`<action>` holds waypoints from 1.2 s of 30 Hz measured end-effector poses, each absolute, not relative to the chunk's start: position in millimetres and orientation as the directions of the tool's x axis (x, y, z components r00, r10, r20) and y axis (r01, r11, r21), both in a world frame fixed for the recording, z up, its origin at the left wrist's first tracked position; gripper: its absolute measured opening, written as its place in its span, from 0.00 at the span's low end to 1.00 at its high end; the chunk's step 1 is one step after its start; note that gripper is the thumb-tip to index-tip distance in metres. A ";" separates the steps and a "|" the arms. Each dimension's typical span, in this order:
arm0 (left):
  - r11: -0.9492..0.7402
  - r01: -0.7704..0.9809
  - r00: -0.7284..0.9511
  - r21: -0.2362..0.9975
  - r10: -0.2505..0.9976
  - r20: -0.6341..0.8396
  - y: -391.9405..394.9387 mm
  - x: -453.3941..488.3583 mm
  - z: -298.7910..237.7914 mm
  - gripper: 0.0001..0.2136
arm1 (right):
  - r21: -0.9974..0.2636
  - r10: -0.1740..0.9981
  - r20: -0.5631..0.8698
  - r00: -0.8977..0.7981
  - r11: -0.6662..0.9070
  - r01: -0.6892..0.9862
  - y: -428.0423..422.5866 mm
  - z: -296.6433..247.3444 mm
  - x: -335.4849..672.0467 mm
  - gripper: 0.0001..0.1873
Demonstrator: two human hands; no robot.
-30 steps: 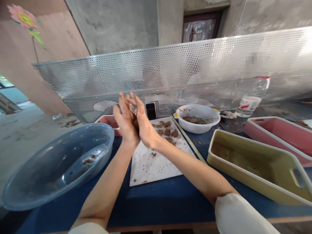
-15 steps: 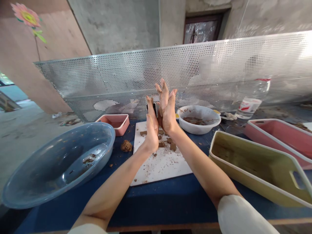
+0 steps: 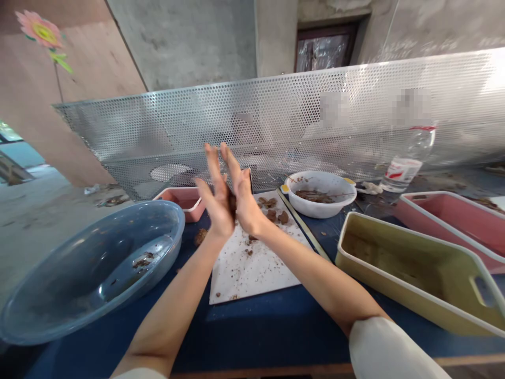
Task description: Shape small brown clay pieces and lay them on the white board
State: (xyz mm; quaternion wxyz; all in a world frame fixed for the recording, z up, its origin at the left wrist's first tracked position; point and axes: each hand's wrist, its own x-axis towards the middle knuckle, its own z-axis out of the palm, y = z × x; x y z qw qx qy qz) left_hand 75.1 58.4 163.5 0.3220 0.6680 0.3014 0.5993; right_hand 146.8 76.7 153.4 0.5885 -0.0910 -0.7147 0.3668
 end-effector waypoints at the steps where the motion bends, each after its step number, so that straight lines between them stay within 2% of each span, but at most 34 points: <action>1: -0.645 -0.053 0.025 0.762 0.762 0.647 57.8 85.6 156.4 0.35 | -0.636 0.592 0.772 -0.233 0.706 -0.313 81.4 157.5 153.3 0.43; 3: -0.686 -0.071 0.054 0.724 0.722 0.689 55.4 101.9 142.2 0.33 | -0.642 0.668 0.741 -0.074 0.671 -0.372 90.2 166.8 168.3 0.42; 6: -0.747 0.072 0.238 0.661 0.657 0.716 48.6 111.3 127.7 0.34 | -0.637 0.743 0.651 0.159 0.647 -0.419 100.9 180.5 193.5 0.35; 9: -0.777 0.076 0.385 0.625 0.601 0.701 43.0 112.4 121.7 0.34 | -0.651 0.776 0.551 0.306 0.630 -0.424 109.0 190.1 218.1 0.31; 14: -0.804 0.077 0.457 0.590 0.554 0.696 46.4 120.1 116.1 0.32 | -0.694 0.781 0.496 0.380 0.619 -0.367 115.1 196.9 245.0 0.26; 18: -0.795 0.055 0.338 0.604 0.584 0.738 47.9 124.6 116.8 0.26 | -0.633 0.736 0.551 0.394 0.676 -0.377 110.1 203.1 246.5 0.23; 21: -0.744 0.057 0.233 0.665 0.658 0.716 40.2 113.8 116.9 0.23 | -0.623 0.716 0.620 0.322 0.698 -0.352 98.7 200.7 240.1 0.18; 24: -0.601 0.082 0.228 0.795 0.788 0.572 28.3 85.8 105.9 0.30 | -0.639 0.686 0.705 0.181 0.725 -0.256 82.2 172.9 234.9 0.15; 27: -0.493 0.105 0.203 0.864 0.861 0.467 17.5 48.0 80.9 0.40 | -0.618 0.613 0.778 -0.140 0.786 0.007 65.4 117.0 236.7 0.17; 28: -0.461 0.126 0.221 0.878 0.876 0.428 14.0 35.7 71.1 0.41 | -0.566 0.563 0.783 -0.264 0.821 0.073 60.7 95.9 238.9 0.17; 30: -0.384 0.212 0.265 0.899 0.908 0.326 6.5 13.9 52.0 0.42 | -0.375 0.413 0.752 -0.513 0.909 0.183 53.6 57.0 244.0 0.17; 31: -0.363 0.252 0.276 0.897 0.915 0.293 2.4 5.2 43.4 0.41 | -0.302 0.368 0.728 -0.579 0.930 0.211 51.1 40.9 246.0 0.20; 34: -0.343 0.297 0.340 0.891 0.910 0.237 -10.2 -10.6 22.6 0.36 | -0.188 0.331 0.664 -0.671 0.942 0.279 47.0 10.0 247.8 0.30; 36: -0.358 0.304 0.389 0.883 0.892 0.228 -17.0 -13.5 12.2 0.33 | -0.108 0.268 0.647 -0.713 0.959 0.263 45.7 1.4 245.5 0.30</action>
